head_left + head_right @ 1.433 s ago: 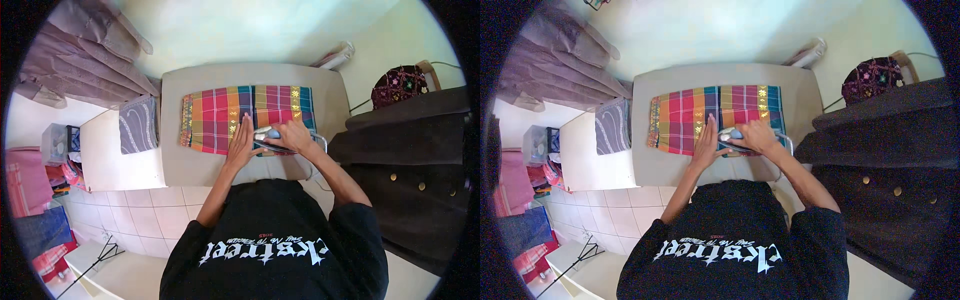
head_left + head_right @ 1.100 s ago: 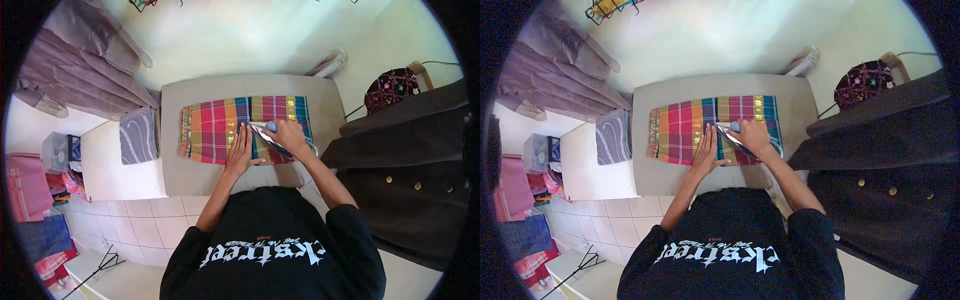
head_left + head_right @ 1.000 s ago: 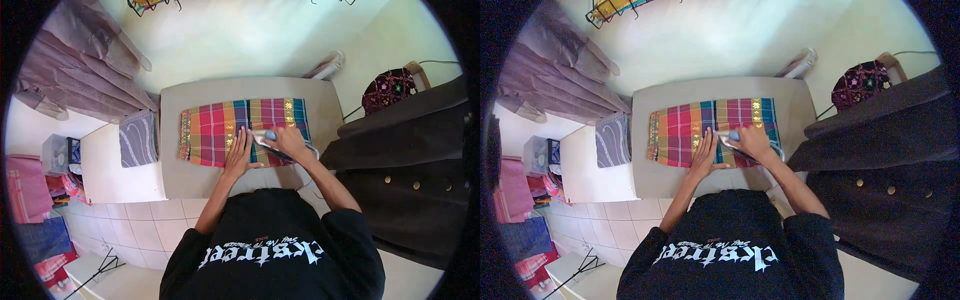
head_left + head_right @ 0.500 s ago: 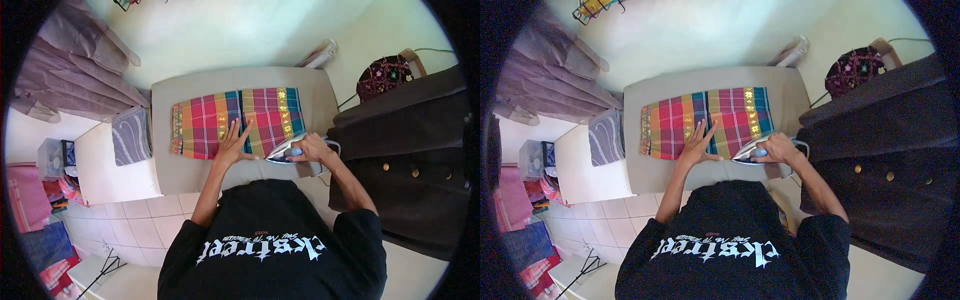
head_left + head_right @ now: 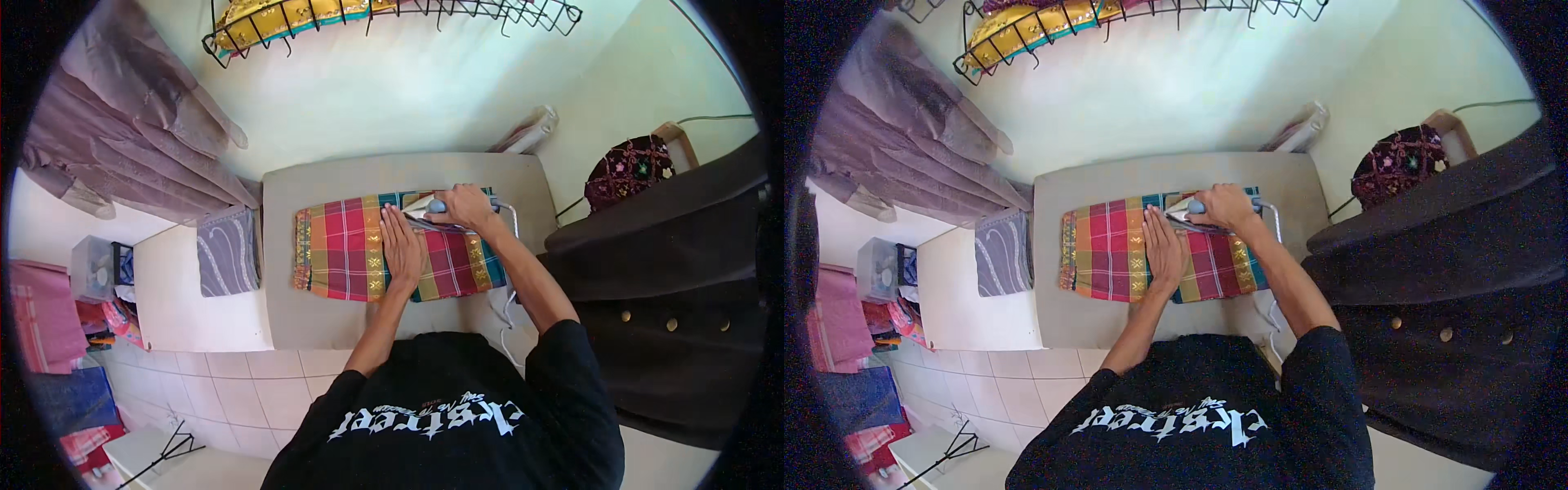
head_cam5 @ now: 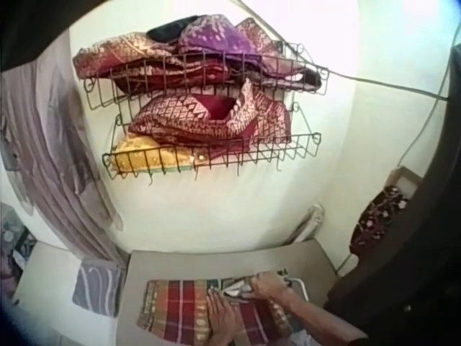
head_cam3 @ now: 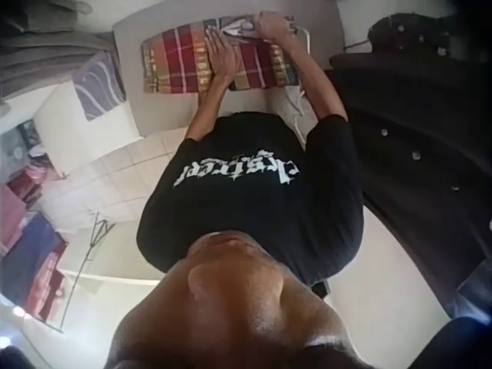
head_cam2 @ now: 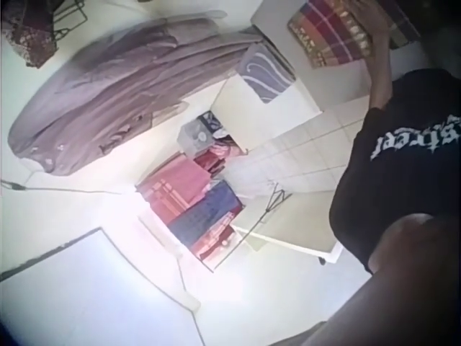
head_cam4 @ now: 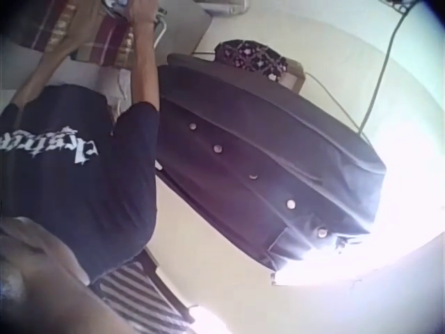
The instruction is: The recorder uses an iron to smooth a piece of patterned cloth on a table and then folds it.
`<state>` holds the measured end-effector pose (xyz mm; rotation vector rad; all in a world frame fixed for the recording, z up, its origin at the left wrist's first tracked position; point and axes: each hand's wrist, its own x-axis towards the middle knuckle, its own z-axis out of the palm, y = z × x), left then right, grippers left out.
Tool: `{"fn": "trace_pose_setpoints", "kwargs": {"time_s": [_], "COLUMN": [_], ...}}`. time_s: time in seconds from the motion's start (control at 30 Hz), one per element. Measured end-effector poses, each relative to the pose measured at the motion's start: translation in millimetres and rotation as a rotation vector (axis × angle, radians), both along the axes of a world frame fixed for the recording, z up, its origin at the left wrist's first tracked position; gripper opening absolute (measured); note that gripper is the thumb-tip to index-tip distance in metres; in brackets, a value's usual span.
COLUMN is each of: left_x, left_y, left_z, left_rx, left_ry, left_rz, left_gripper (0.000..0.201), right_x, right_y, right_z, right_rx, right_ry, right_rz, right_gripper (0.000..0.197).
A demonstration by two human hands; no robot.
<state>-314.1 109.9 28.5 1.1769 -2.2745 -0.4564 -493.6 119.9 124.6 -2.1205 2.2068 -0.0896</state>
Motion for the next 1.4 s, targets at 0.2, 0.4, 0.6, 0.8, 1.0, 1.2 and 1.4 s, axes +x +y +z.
{"fn": "trace_pose_setpoints", "kwargs": {"time_s": [0.2, 0.4, 0.6, 0.8, 1.0, 1.2, 1.4], "left_x": [-6, -7, -8, -8, -25, -29, -48], "left_y": [-4, -6, -8, -14, -45, -57, -30], "left_z": [7, 2, -2, 14, 29, 27, 31], "left_rx": [-0.060, -0.060, -0.085, 0.036, 0.169, 0.250, -0.140], "left_ry": [-0.180, -0.139, -0.183, -0.014, 0.110, 0.171, -0.072], "left_rz": [-0.090, -0.079, -0.052, -0.040, 0.067, 0.021, -0.308], "left_gripper": [0.074, 0.069, 0.065, 0.058, 0.045, 0.034, 0.050], "right_x": [8, 18, -7, -48, -68, -73, -72], "right_y": [-16, -28, -5, 35, 74, 87, 76], "right_z": [-7, -4, -7, -1, 19, 19, -51], "right_rx": [-0.042, 0.003, -0.041, -0.104, -0.118, -0.215, -0.115], "right_ry": [-0.025, -0.059, -0.029, -0.309, -0.335, -0.387, -0.592], "right_rz": [-0.186, -0.264, -0.238, -0.650, -0.961, -0.924, -0.758], "right_gripper": [0.054, 0.052, 0.056, 0.065, 0.061, 0.056, 0.043]}}
